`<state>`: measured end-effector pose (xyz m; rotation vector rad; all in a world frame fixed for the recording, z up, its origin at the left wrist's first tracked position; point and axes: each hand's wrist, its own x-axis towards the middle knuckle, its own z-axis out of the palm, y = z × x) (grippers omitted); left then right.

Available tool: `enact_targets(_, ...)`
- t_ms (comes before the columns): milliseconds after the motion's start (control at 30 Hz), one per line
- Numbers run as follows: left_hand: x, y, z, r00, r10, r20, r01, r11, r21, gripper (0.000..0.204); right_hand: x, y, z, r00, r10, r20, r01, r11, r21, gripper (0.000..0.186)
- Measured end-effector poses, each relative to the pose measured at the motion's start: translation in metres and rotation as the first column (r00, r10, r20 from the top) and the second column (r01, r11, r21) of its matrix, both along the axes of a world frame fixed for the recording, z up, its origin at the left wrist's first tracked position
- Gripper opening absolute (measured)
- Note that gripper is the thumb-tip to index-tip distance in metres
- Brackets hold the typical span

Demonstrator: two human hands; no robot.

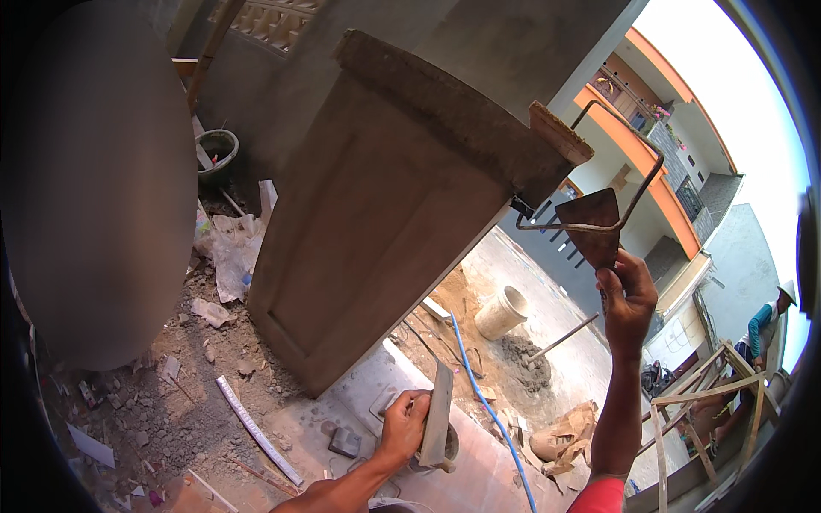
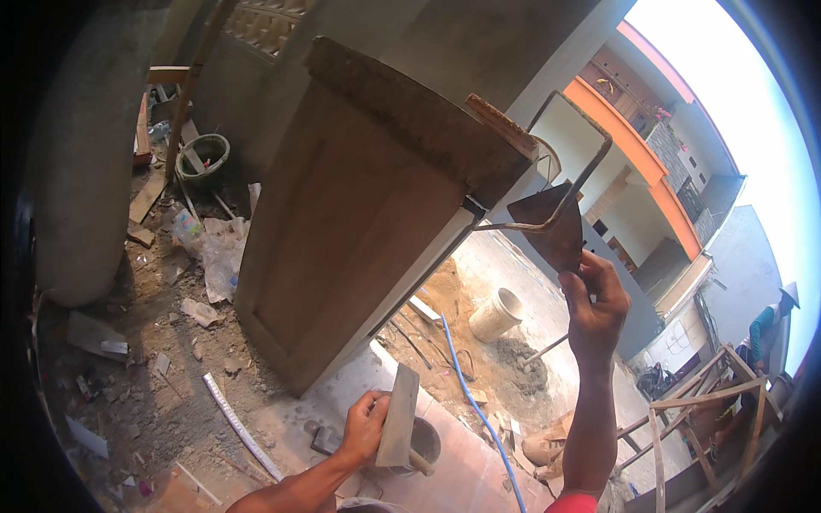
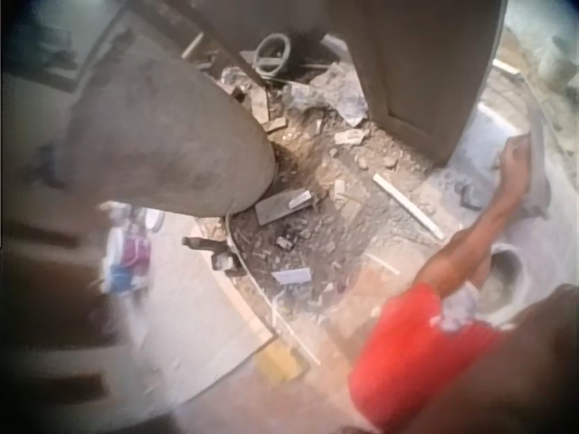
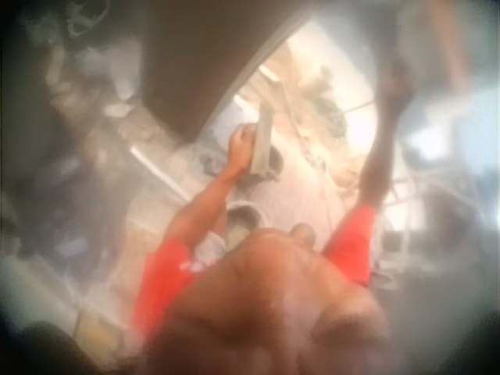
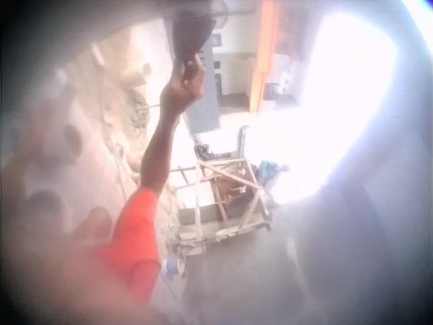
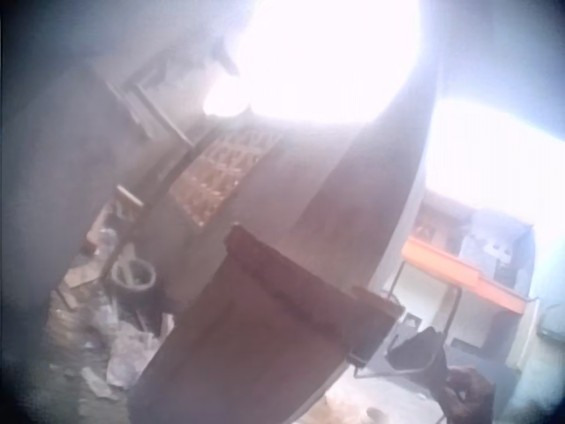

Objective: The person scoops wet plaster from a bucket using a trowel and applies it to the edges and corners of a concrete pillar. They smooth the surface with a float and trowel, repeatedly adding material to refine the finish.

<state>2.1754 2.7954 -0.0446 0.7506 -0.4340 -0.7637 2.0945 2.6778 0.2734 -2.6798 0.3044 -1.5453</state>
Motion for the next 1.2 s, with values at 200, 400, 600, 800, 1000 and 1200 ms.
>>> enact_targets(200,-0.002,-0.003,-0.002,1.0,-0.011,0.029,0.011,1.0,-0.012,0.029,0.008,0.007,0.012,0.993,0.11,-0.04,-0.105,0.99,0.095,0.028)
enact_targets(400,0.005,-0.001,-0.005,0.998,-0.058,-0.013,0.057,0.998,-0.037,0.031,0.006,0.01,0.003,0.979,0.203,-0.027,-0.186,0.937,0.295,0.03)
enact_targets(600,0.017,0.011,-0.008,0.991,-0.134,-0.028,0.133,0.99,-0.049,0.03,-0.013,0.012,-0.023,0.969,0.229,0.094,-0.247,0.86,0.447,0.035)
enact_targets(800,0.025,0.018,-0.018,0.965,-0.197,-0.172,0.182,0.978,-0.097,0.027,-0.053,0.008,-0.057,0.989,0.148,-0.009,-0.117,0.817,0.565,0.031)
enact_targets(1000,0.029,0.037,0.0,0.959,-0.201,-0.199,0.179,0.976,-0.124,0.026,-0.086,0.017,-0.081,0.989,0.151,0.001,-0.093,0.6,0.794,0.036)
enact_targets(1200,0.039,0.046,-0.008,0.997,-0.064,-0.03,0.065,0.997,0.043,0.028,-0.118,0.002,-0.115,0.958,0.273,0.087,-0.204,0.434,0.878,0.044)
